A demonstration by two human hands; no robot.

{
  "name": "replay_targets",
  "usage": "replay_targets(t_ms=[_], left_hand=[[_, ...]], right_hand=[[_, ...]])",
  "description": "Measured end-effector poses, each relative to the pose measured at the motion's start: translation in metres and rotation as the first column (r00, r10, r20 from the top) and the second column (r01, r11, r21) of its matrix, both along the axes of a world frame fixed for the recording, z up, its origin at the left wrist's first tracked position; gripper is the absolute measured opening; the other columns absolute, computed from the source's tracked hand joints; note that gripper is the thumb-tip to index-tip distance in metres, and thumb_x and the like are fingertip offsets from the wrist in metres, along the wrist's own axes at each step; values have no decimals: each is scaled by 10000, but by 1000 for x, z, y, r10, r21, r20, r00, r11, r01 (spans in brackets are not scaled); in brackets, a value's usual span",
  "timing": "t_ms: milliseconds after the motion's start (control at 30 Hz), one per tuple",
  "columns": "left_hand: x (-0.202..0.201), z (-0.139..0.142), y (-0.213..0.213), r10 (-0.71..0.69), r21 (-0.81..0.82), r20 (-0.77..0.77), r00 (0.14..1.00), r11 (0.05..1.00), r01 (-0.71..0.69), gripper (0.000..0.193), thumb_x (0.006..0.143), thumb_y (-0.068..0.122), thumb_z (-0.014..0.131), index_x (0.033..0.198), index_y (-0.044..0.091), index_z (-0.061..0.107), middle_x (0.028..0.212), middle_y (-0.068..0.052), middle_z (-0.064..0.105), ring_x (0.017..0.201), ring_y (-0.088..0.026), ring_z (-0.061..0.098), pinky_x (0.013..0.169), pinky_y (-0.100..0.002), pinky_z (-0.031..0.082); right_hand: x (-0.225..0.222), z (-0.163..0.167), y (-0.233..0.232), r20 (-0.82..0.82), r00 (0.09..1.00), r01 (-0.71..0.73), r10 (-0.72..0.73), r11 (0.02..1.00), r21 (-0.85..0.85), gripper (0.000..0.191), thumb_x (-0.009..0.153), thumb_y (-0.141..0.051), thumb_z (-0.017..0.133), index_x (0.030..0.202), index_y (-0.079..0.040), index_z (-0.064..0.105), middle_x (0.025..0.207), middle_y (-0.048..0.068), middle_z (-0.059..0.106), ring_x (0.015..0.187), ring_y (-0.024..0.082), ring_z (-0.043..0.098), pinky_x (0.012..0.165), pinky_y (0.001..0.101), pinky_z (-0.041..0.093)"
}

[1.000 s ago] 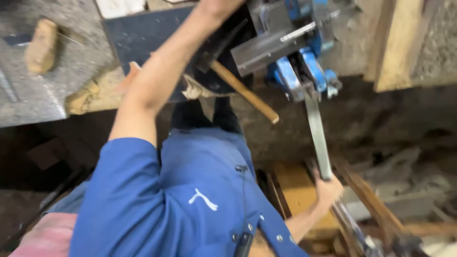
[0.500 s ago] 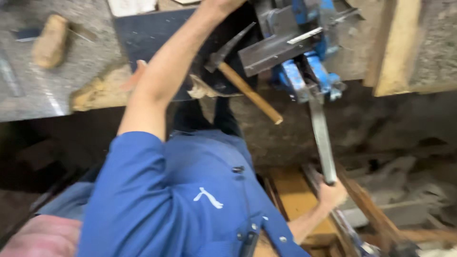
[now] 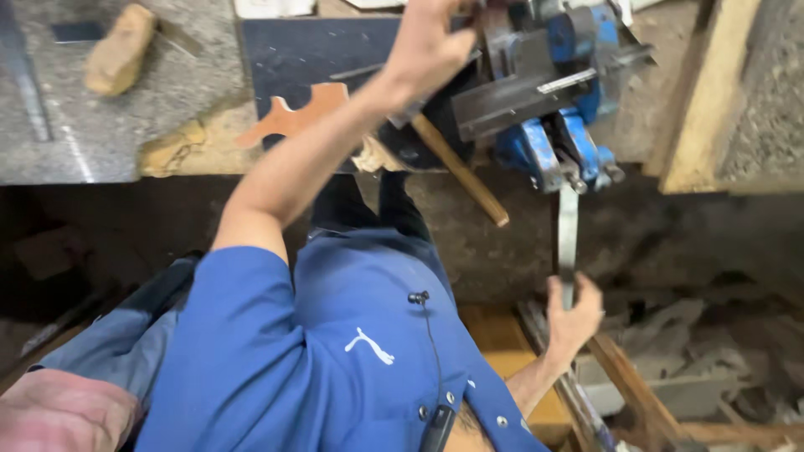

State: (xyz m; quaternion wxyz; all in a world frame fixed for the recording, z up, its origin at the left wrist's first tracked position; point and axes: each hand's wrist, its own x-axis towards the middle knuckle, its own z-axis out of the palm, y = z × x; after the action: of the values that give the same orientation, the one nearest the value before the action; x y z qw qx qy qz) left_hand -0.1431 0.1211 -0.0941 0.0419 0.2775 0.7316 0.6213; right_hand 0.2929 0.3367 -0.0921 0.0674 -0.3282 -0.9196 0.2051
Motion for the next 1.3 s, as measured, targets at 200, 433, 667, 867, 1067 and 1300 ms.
replay_targets(t_ms=[200,433,667,867,1067,1300], left_hand=[[82,69,-62,-214,442,528,822,895,-51,174,1018,45,740,1184,15,699,1057,-11,724,997,-94,672,932,-283,557],[154,71,-121,236,38,290,927,965,-258,294,901,70,798,1171,7,698,1203,-104,712,1102,-225,707,973,-328,569],[157,46,-217,306,-327,-395,866,835,-443,307,851,51,750,1155,36,704,1130,-87,700,1041,-295,691,916,-405,558],[159,10,-248,365,-478,-354,861,721,-502,352,835,41,765,1185,57,730,1077,-20,701,890,-191,671,765,-317,554],[156,-14,-248,486,-525,-328,810,619,-584,243,887,34,787,1120,64,723,911,-13,617,750,-179,605,631,-321,513],[156,-28,-237,541,-540,-244,805,614,-576,195,878,38,771,1055,64,692,867,-41,568,721,-189,615,589,-337,507]], right_hand=[[-181,65,-79,-542,816,-412,200,859,-303,222,1099,-158,655,1234,18,667,1186,121,699,1106,237,690,1009,346,542],[-263,53,-176,-547,833,-545,87,306,-781,346,1185,-247,590,1166,94,640,1107,123,648,1030,192,622,968,309,489],[-272,-7,-189,-121,976,-52,183,-343,-938,294,1145,-238,599,995,14,601,870,69,600,795,187,570,780,369,489],[-295,-25,-235,-35,928,-79,372,104,-991,331,1067,-295,629,1187,13,654,922,94,638,768,204,597,725,334,486],[-307,-24,-258,-243,586,-804,773,518,-292,576,927,-99,882,1416,-12,588,1350,146,499,1193,321,592,1016,387,526],[-307,-49,-265,-246,653,-756,716,599,-264,494,963,20,856,1406,-51,651,1440,119,508,1223,264,628,1053,357,556]])
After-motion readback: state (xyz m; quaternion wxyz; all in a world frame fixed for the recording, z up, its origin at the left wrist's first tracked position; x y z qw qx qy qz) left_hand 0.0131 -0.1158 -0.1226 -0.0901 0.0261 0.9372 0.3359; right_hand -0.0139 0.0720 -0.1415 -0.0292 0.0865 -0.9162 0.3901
